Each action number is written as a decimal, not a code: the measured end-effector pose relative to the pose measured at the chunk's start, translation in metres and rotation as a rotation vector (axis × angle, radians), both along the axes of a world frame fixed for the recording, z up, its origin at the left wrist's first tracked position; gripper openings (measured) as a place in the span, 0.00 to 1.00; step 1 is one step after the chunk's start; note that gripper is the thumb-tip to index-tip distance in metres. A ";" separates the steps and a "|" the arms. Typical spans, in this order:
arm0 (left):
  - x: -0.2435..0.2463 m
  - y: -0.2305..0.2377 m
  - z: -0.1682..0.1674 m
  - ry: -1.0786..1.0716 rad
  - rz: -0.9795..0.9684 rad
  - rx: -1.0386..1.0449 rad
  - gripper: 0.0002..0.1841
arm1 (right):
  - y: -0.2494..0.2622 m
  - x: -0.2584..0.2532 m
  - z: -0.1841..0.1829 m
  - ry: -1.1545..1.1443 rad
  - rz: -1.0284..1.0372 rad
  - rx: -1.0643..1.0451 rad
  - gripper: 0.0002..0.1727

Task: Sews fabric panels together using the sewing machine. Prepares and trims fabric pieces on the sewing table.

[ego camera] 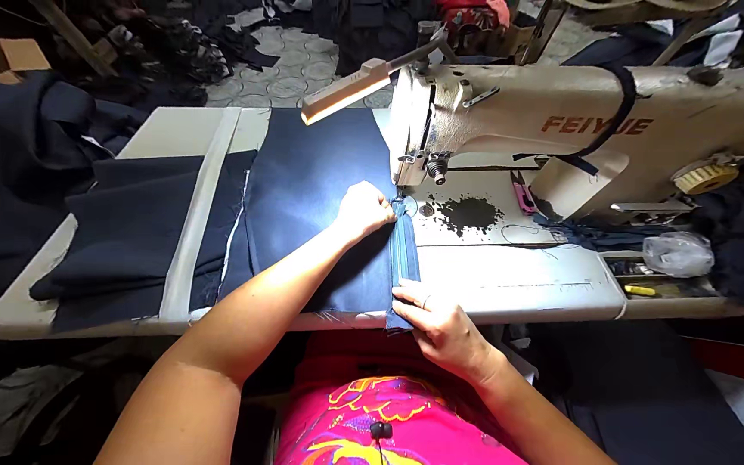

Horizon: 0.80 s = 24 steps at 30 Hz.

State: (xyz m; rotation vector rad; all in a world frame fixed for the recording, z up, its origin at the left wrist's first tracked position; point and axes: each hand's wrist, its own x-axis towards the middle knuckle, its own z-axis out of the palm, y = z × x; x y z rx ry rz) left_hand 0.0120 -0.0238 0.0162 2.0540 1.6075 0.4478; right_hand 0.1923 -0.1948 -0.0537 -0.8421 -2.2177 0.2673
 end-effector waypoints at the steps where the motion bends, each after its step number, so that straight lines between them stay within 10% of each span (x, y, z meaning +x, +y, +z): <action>1: 0.000 -0.003 -0.002 -0.004 0.003 0.019 0.13 | -0.003 -0.001 0.000 0.005 -0.003 -0.009 0.16; 24: -0.002 0.011 -0.013 -0.111 -0.069 0.111 0.06 | 0.005 -0.001 0.002 -0.009 -0.029 -0.023 0.17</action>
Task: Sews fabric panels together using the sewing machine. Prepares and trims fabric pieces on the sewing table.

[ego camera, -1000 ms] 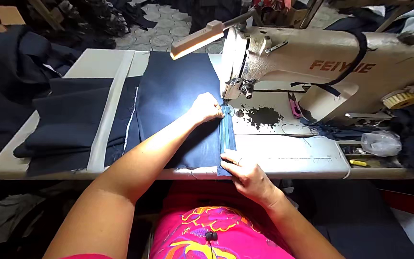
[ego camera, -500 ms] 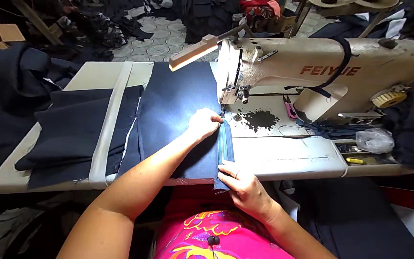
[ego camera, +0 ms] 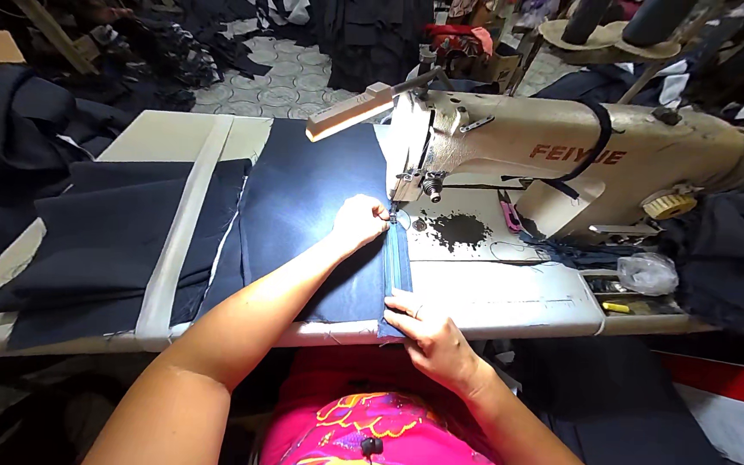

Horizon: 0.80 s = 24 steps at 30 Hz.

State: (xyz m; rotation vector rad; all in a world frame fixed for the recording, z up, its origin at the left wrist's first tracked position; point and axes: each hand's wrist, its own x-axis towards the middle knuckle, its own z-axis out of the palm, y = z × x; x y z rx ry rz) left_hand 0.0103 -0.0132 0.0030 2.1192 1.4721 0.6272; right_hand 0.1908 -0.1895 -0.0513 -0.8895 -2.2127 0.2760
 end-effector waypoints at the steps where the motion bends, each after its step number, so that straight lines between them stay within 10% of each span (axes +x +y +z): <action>1: 0.000 0.001 0.000 -0.005 0.004 0.002 0.06 | 0.001 0.000 0.000 -0.001 0.001 0.001 0.17; 24: -0.001 0.007 0.001 -0.034 0.001 -0.039 0.06 | 0.004 -0.004 0.001 0.008 -0.007 -0.004 0.18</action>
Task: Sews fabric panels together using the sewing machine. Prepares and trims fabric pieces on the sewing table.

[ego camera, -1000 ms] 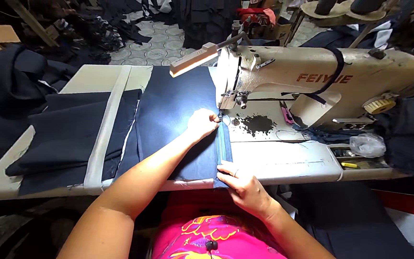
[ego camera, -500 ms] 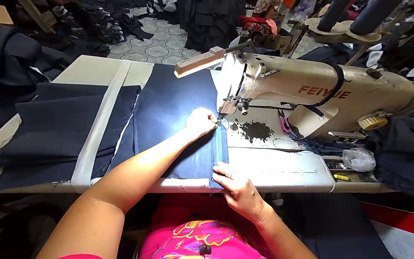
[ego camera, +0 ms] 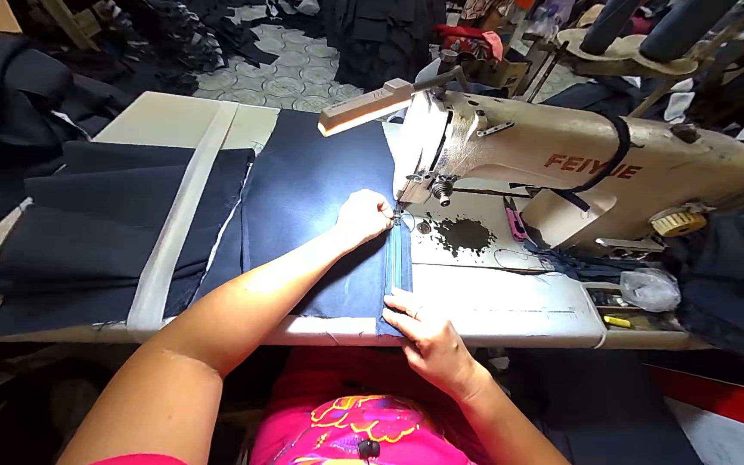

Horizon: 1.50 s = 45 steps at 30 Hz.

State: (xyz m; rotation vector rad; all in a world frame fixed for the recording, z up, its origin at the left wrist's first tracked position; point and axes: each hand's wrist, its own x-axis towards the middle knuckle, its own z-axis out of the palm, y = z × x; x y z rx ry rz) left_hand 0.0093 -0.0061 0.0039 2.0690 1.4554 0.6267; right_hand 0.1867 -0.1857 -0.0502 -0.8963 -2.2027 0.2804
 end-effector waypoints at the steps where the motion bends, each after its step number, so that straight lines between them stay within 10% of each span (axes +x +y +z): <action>1: 0.000 0.000 0.000 -0.002 -0.006 0.013 0.06 | 0.000 0.000 0.000 0.002 -0.002 -0.004 0.18; 9: -0.005 -0.057 -0.010 0.199 -0.381 0.518 0.13 | 0.025 -0.001 0.015 -0.100 -0.066 -0.082 0.16; 14: -0.017 -0.080 -0.016 0.360 -0.449 0.376 0.23 | 0.050 0.001 0.018 -0.141 -0.015 -0.031 0.15; 20: -0.034 -0.069 -0.017 0.182 -0.521 0.223 0.31 | 0.049 0.014 0.040 -0.096 -0.129 -0.350 0.37; 45: -0.057 -0.058 -0.028 0.063 -0.708 0.300 0.33 | 0.078 0.040 0.028 -0.249 0.216 0.028 0.16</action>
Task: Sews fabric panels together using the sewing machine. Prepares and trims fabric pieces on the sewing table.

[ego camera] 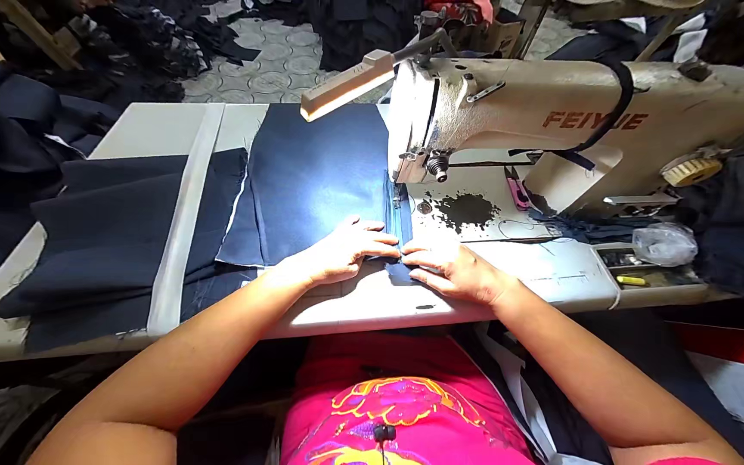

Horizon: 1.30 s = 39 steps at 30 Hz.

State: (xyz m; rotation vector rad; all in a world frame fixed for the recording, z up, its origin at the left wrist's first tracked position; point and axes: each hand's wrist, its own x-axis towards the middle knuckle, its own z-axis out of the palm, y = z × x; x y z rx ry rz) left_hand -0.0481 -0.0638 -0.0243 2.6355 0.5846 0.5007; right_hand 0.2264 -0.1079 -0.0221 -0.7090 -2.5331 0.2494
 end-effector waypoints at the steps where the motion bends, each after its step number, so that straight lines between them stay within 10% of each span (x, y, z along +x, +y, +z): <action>1: 0.000 0.005 0.000 0.009 0.004 -0.001 0.32 | 0.005 0.000 -0.001 0.010 -0.007 -0.002 0.16; 39: 0.004 0.113 0.008 0.073 0.055 -0.035 0.27 | 0.060 -0.008 -0.004 -0.083 -0.296 -0.050 0.19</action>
